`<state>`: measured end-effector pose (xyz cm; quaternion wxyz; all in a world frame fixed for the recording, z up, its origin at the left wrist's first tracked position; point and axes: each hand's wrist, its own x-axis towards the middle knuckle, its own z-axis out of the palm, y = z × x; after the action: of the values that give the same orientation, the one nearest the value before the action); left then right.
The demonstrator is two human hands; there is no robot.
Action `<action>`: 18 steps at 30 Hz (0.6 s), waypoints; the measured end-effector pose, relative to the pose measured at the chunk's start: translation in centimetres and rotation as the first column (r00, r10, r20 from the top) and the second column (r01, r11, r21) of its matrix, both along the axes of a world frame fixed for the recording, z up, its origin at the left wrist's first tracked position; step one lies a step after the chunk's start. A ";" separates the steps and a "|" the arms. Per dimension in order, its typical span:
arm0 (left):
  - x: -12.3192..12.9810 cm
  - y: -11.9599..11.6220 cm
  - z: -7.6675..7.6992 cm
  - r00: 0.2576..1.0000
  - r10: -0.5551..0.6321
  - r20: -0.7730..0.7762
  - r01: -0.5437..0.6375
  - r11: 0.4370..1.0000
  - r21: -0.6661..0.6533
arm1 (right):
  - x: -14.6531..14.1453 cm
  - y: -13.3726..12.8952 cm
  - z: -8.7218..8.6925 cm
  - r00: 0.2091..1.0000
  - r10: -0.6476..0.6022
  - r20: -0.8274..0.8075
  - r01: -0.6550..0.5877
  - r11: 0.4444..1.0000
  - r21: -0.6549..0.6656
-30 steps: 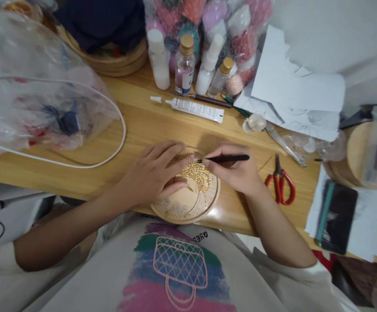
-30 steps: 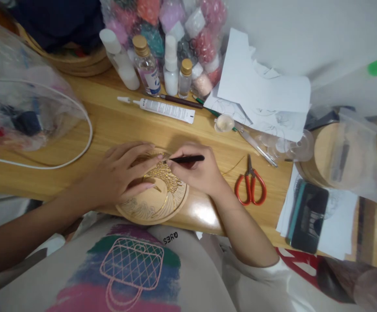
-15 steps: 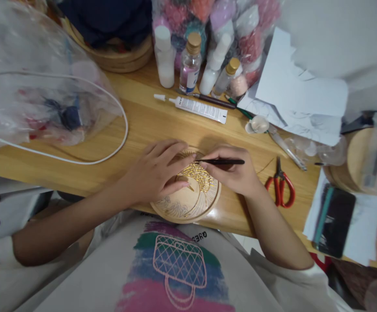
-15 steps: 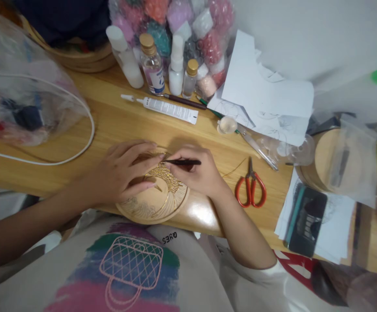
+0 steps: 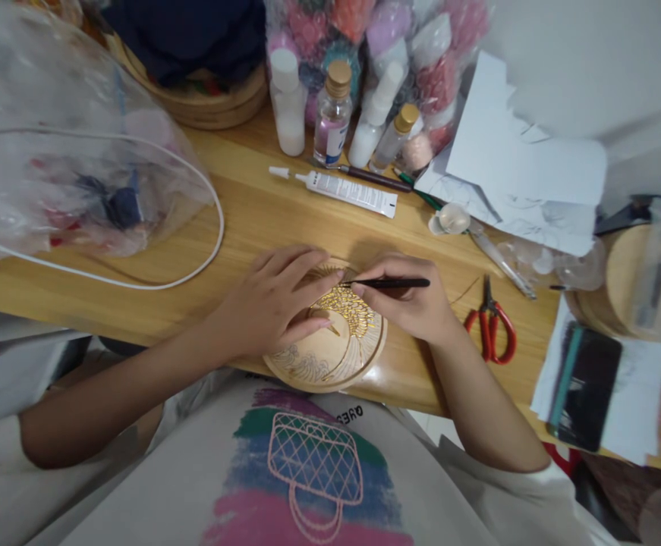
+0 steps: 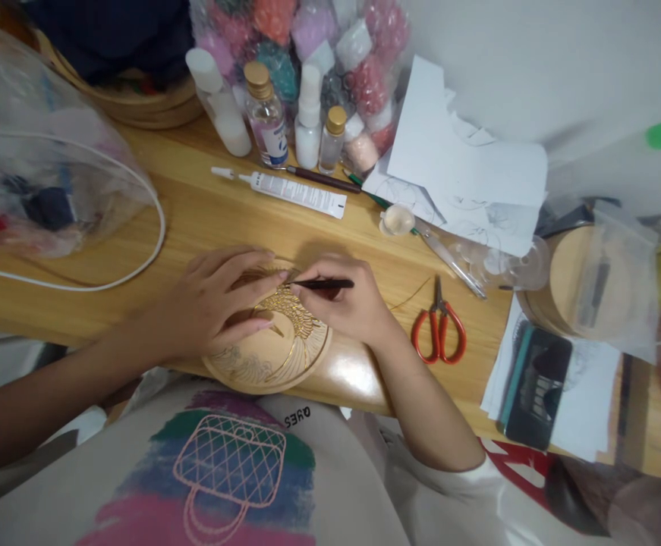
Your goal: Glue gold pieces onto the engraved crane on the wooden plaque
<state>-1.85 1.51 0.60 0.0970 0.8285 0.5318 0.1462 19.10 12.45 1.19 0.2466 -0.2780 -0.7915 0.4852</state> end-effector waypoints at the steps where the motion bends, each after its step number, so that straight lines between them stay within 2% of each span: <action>1: 0.0 0.0 0.0 1.000 0.002 0.003 -0.002 1.000 -0.003 | 0.0 0.0 0.0 1.000 0.002 -0.004 -0.002 1.000 0.000; 8: 0.0 0.0 0.0 1.000 -0.012 -0.016 0.013 0.999 0.034 | 0.1 0.0 0.2 1.000 0.015 -0.003 -0.015 1.000 0.002; 18: 0.1 0.0 0.0 1.000 -0.021 -0.018 0.022 0.998 0.062 | 0.0 -0.1 0.3 0.999 -0.043 0.021 0.043 0.999 -0.019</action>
<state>-1.80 1.54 0.64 0.0682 0.8380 0.5189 0.1545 19.13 12.36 1.46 0.2462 -0.3021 -0.7831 0.4847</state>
